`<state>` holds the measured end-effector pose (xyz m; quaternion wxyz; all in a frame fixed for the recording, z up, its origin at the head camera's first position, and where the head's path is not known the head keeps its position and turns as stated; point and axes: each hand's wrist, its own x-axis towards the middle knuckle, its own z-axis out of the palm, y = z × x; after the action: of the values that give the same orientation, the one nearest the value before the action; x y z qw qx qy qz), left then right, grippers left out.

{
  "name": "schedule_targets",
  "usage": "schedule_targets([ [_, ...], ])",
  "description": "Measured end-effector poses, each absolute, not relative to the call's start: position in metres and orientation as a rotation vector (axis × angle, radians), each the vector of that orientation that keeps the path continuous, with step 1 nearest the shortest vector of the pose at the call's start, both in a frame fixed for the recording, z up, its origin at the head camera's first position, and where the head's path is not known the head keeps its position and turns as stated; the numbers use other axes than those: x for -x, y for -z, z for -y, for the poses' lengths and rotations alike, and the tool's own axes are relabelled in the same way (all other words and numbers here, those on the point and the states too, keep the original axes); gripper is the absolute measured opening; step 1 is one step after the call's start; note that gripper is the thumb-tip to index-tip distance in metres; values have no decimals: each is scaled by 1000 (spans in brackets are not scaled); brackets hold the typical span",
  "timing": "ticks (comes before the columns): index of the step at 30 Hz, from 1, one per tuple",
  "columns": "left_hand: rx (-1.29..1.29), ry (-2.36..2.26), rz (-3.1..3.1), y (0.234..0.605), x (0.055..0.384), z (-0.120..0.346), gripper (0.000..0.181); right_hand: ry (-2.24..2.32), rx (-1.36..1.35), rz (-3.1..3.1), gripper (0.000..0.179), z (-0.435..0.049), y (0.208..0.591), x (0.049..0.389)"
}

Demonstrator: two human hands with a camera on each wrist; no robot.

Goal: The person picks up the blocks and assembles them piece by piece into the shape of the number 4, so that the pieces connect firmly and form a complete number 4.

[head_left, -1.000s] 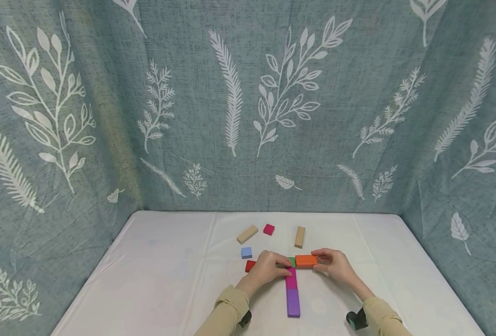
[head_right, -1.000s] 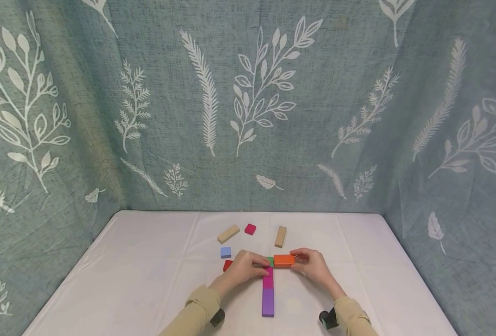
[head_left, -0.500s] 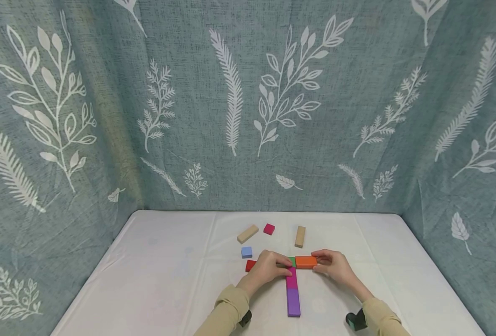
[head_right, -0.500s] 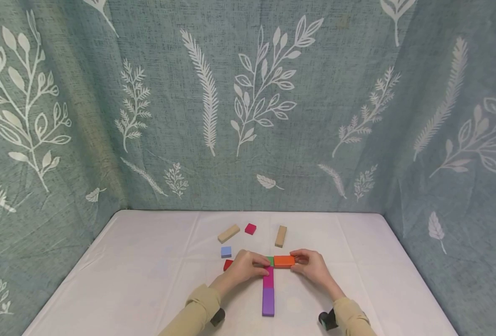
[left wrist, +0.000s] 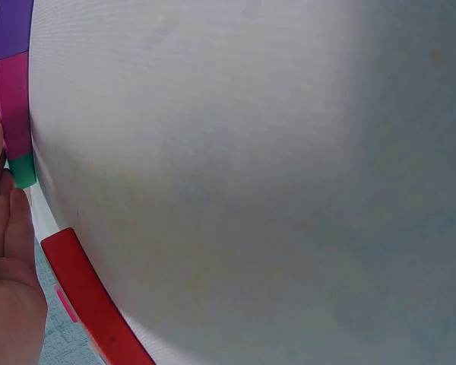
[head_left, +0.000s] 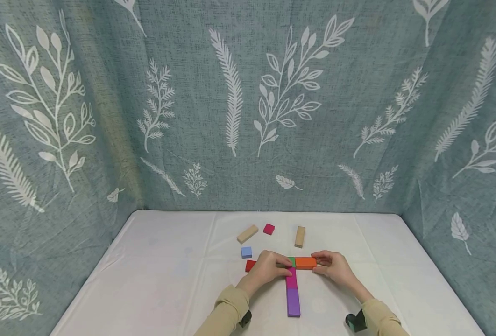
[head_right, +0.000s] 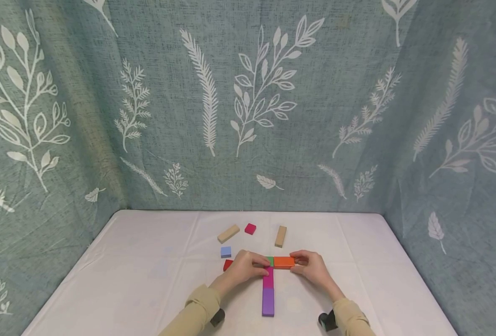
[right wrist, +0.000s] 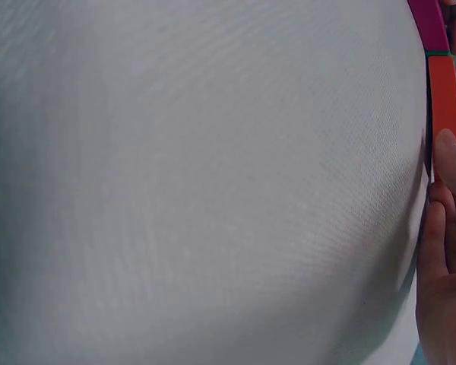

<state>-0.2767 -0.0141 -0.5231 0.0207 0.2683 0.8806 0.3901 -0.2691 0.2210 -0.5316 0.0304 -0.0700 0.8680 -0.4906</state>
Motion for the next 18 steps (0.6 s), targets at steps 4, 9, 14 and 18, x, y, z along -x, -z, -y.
schedule_targets([
  [4,-831,-1219,-2726,523,277,14,24,1518,228,-2666,37,-221,532,269],
  [9,-820,-1216,-2721,523,277,14,25,1527,244,-2655,37,-221,532,269],
  [14,-830,-1212,-2726,524,276,14,25,1523,261,-2652,37,-221,532,268],
  [18,-831,-1213,-2726,524,277,14,24,1512,262,-2661,37,-221,532,268],
])
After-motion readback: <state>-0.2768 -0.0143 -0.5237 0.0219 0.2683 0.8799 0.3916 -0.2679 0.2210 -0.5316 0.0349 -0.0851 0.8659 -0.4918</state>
